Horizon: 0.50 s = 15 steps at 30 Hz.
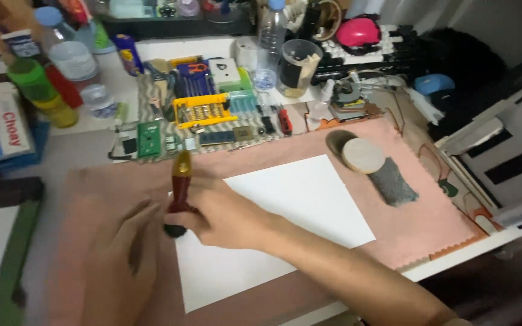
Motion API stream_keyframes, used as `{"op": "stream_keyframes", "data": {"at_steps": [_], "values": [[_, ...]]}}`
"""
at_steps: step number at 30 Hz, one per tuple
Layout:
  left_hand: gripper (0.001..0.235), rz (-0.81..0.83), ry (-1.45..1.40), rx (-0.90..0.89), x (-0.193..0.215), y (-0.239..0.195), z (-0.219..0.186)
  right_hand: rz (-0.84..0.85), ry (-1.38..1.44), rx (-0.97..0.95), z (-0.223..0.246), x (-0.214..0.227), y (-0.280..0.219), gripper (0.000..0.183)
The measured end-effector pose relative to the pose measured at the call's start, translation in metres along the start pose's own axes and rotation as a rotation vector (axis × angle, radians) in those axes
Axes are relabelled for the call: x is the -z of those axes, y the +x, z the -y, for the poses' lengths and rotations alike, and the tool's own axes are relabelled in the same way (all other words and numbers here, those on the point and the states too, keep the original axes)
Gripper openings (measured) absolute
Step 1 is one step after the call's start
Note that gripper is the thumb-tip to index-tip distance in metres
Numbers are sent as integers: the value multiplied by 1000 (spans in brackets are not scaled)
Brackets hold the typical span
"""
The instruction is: The person cleans a white sheet of paper on a cluttered desk using a brush and a small pad. They repeatedly brush and wipe the paper surface, occasionally pausing to clean the brush with a cloth.
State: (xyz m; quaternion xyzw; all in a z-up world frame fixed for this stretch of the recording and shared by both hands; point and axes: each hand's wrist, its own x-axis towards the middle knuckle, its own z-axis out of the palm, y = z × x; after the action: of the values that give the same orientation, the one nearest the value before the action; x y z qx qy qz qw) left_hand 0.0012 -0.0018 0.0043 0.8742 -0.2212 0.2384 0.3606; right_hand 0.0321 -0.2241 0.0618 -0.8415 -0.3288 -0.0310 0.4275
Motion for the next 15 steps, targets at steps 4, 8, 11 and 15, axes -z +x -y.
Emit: {"op": "stream_keyframes", "data": {"at_steps": [4, 8, 11, 15], "values": [[33, 56, -78, 49, 1, 0, 11, 19, 8, 13, -26, 44, -37, 21], [33, 124, 227, -63, 1, 1, 7, -10, -203, -315, -59, 127, -114, 21], [23, 53, 10, 22, -11, -9, 12, -80, -474, -672, -47, 168, -139, 18], [17, 46, -43, -51, -6, -3, 6, -158, -539, -684, -58, 181, -156, 19]]}}
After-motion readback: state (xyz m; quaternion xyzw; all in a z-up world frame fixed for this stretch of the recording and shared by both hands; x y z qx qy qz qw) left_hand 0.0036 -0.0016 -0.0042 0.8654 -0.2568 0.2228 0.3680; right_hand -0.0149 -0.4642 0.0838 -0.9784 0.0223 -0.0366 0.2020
